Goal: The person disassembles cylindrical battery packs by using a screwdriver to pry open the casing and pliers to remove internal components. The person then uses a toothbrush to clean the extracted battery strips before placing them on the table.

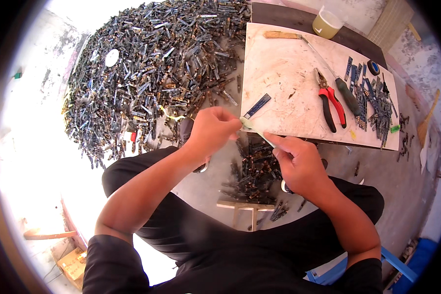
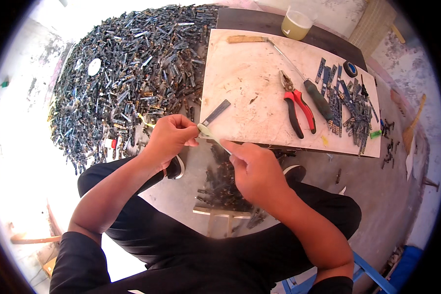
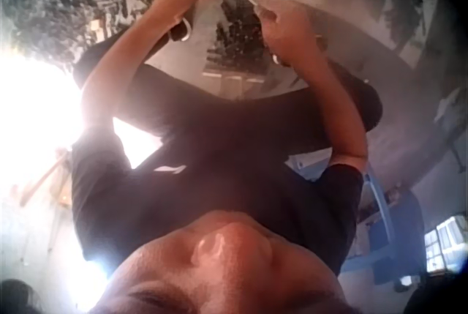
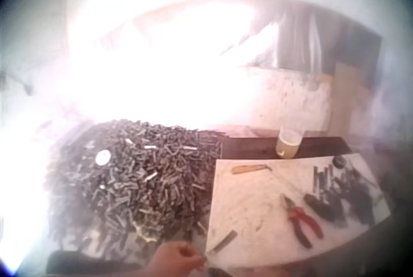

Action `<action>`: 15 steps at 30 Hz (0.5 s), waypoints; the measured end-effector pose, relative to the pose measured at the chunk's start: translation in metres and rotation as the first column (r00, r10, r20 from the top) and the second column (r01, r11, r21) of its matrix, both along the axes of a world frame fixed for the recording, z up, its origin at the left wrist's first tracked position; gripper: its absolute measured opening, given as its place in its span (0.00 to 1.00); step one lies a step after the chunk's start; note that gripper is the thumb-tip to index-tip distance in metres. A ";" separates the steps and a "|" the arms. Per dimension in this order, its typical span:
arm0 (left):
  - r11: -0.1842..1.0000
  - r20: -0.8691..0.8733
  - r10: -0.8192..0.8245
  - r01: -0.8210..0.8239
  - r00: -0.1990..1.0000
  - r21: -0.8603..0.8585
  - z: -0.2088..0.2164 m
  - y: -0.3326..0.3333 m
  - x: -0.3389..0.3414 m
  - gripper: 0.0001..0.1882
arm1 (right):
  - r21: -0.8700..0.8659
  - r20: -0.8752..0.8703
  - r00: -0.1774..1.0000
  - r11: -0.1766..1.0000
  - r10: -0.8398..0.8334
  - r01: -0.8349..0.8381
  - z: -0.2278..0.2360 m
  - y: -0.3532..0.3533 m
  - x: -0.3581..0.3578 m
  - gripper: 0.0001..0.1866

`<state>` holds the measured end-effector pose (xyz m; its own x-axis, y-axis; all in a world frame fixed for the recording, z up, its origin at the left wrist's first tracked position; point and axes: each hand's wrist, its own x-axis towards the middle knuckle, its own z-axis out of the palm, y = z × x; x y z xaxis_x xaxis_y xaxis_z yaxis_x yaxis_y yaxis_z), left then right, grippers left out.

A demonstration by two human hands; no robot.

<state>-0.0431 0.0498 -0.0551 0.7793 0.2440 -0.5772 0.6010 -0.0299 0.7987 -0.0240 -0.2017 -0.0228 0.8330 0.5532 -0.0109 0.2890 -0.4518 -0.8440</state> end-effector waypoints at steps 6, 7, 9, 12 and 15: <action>0.865 0.355 -0.200 -0.006 0.913 0.502 0.015 -0.012 -0.007 0.06 | 0.047 0.033 0.976 0.976 -0.215 0.214 0.005 -0.012 0.018 0.22; 0.744 0.416 -0.333 -0.035 0.846 0.667 0.014 -0.011 -0.006 0.05 | 0.038 0.041 0.979 0.979 -0.199 0.198 0.005 -0.011 0.017 0.22; 0.426 0.420 -0.606 -0.170 0.676 0.889 0.009 -0.006 -0.005 0.05 | 0.021 0.057 0.984 0.986 -0.168 0.168 0.003 -0.009 0.013 0.22; 0.345 0.321 -0.695 -0.093 0.643 0.934 0.008 -0.006 -0.009 0.07 | -0.060 0.112 0.985 0.988 -0.133 0.140 0.002 -0.009 0.011 0.21; 0.367 0.324 -0.706 -0.065 0.630 0.928 0.008 -0.011 -0.011 0.06 | -0.074 0.133 0.982 0.987 -0.133 0.144 0.002 -0.011 0.012 0.21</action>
<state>-0.0543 0.0386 -0.0473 0.9217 -0.1116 0.3714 -0.2382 -0.9187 0.3150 -0.0123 -0.2130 -0.0205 0.8990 0.4339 0.0591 0.3214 -0.5620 -0.7622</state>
